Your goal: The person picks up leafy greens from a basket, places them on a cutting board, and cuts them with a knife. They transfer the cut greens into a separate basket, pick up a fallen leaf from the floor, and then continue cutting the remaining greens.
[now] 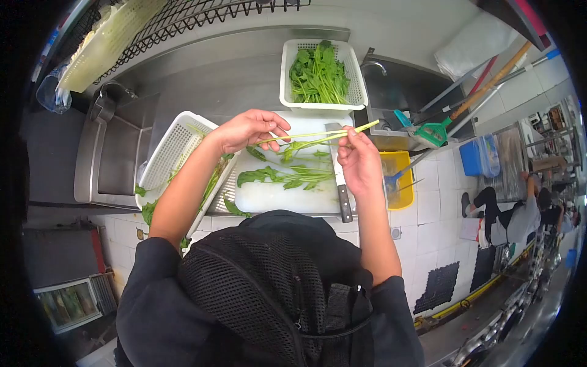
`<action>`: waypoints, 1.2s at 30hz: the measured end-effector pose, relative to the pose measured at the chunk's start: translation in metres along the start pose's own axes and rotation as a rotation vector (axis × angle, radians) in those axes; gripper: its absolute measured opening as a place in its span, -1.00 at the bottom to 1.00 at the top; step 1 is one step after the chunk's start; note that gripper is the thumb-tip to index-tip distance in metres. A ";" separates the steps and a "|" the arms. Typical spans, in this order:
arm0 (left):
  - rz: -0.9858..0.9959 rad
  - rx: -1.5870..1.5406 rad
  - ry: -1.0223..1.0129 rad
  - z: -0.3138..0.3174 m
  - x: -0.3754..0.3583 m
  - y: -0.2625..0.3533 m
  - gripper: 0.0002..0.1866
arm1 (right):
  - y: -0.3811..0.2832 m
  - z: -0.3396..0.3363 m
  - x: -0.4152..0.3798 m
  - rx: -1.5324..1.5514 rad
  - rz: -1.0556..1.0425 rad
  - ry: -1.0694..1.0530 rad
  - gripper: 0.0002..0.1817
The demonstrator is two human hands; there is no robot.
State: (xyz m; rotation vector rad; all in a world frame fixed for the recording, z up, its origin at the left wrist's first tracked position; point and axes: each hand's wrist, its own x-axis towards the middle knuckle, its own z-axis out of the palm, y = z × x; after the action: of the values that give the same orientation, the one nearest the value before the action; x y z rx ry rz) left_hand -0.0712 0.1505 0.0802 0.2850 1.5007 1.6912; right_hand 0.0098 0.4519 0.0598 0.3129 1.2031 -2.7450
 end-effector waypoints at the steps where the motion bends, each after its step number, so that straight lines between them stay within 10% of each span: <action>1: 0.003 -0.010 -0.006 -0.003 -0.001 -0.001 -0.69 | -0.001 -0.004 0.001 0.098 0.057 -0.011 -0.78; 22: 0.035 -0.094 0.054 -0.021 -0.019 0.011 -0.68 | -0.009 -0.046 -0.006 0.453 0.163 -0.009 -0.79; 30: -0.006 -0.028 0.176 -0.038 -0.009 -0.023 -0.69 | -0.052 -0.191 -0.026 0.595 -0.076 0.040 -0.73; 36: 0.044 1.336 0.424 -0.051 0.021 -0.117 -0.51 | 0.081 -0.402 -0.022 0.495 0.111 0.600 -0.70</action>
State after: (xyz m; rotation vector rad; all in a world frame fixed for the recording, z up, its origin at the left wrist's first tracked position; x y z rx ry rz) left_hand -0.0677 0.1208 -0.0454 0.6555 2.7794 0.5203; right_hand 0.1024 0.6944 -0.2584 1.2794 0.5192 -2.8953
